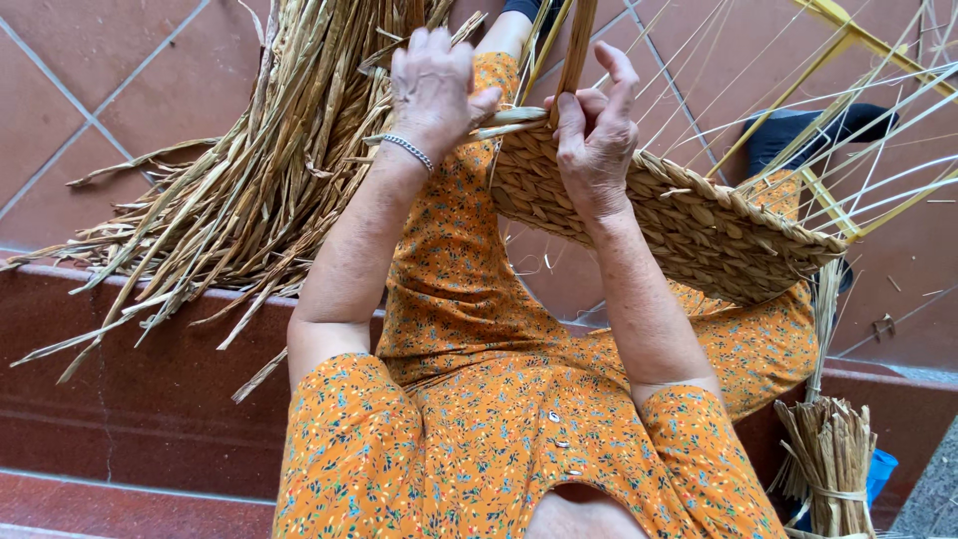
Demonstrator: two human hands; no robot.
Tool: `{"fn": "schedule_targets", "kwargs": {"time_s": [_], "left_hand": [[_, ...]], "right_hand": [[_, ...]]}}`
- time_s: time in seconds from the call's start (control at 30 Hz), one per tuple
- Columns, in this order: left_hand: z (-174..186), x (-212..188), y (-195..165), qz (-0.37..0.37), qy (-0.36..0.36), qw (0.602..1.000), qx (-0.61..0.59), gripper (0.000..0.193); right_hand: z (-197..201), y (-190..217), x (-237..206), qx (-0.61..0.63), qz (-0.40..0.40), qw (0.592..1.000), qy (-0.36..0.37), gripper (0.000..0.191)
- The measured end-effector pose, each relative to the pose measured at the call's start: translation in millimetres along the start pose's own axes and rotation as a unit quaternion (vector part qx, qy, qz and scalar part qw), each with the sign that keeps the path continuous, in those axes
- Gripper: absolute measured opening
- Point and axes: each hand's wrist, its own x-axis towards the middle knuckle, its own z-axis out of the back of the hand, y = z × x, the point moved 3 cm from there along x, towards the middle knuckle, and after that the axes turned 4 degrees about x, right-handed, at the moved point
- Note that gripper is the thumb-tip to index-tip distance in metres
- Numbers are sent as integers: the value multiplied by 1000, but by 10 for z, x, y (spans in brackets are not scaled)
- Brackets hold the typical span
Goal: The person weaves a basket using dried plant fibers, interlacing strands by hand around a frame. The person briefly stands to retrieve a pair of scissors from a nearby surface, then sits back down to continue weaving.
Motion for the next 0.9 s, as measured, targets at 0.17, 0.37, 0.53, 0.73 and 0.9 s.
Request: {"fn": "schedule_targets", "kwargs": {"time_s": [0.17, 0.37, 0.53, 0.73, 0.9], "left_hand": [[-226, 7, -107, 46, 113, 925, -360, 13], [-731, -112, -84, 274, 295, 723, -562, 21], [-857, -142, -83, 295, 318, 633, -641, 23], [-911, -186, -102, 313, 281, 569, -707, 31], [-1021, -162, -116, 380, 222, 637, -633, 32]], "right_hand": [[-80, -37, -19, -142, 108, 984, -27, 46], [-209, -42, 56, -335, 200, 921, 3, 36], [-273, 19, 96, -393, 109, 906, 111, 49], [-286, 145, 184, -375, 66, 911, 155, 48], [-135, 370, 58, -297, 166, 936, 90, 34]]}}
